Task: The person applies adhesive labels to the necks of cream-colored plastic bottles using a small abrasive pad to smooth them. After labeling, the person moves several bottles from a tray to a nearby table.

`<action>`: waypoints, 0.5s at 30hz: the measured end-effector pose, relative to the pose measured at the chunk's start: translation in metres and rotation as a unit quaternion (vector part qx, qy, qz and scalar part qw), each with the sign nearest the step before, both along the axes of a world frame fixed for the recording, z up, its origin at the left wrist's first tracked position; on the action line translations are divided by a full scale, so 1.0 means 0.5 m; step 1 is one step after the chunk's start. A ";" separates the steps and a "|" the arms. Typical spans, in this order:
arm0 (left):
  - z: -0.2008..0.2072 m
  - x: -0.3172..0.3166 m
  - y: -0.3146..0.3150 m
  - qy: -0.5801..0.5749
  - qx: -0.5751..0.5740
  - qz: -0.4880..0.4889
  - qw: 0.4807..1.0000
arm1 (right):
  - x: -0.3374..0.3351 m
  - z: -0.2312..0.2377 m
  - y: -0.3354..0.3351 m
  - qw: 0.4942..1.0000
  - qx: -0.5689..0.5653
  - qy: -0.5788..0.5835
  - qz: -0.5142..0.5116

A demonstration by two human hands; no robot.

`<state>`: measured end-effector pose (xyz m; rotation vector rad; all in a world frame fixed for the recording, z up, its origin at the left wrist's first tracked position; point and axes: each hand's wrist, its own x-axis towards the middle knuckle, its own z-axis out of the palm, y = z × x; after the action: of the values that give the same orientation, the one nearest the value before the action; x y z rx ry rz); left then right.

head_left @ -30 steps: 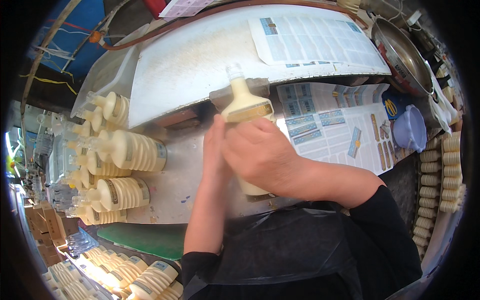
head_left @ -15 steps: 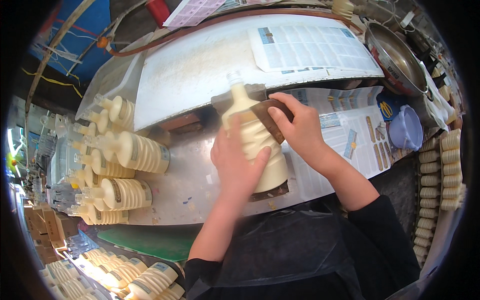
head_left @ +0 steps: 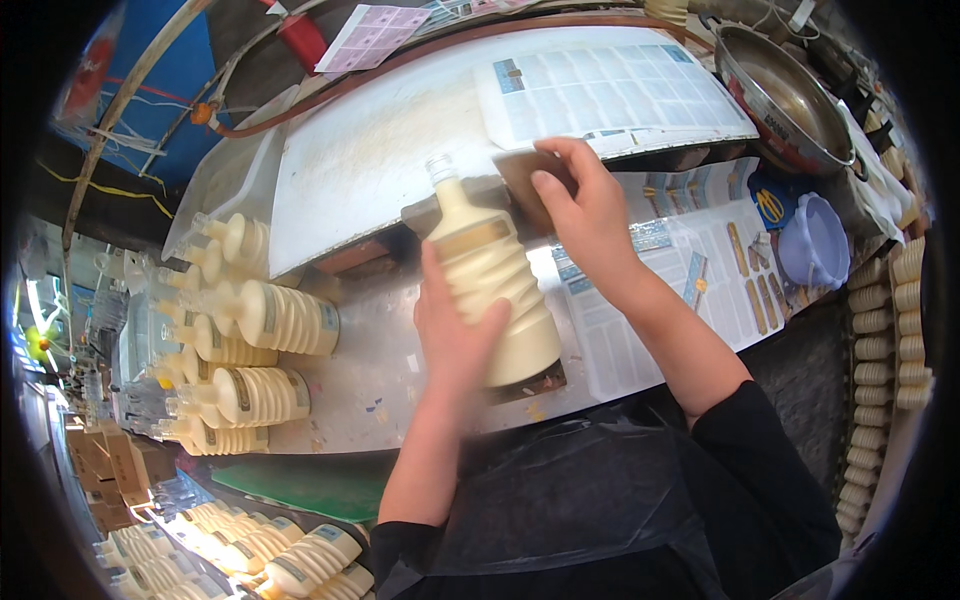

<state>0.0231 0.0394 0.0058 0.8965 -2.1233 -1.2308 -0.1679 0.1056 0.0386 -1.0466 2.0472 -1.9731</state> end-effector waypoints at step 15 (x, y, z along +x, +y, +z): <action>-0.003 0.001 0.008 0.036 0.051 0.006 0.998 | -0.016 -0.060 -0.055 0.998 0.030 0.033 0.036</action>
<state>0.0236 0.0432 0.0041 0.8941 -2.0122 -1.3538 -0.1758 0.0783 0.0086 -1.1703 2.0573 -1.8563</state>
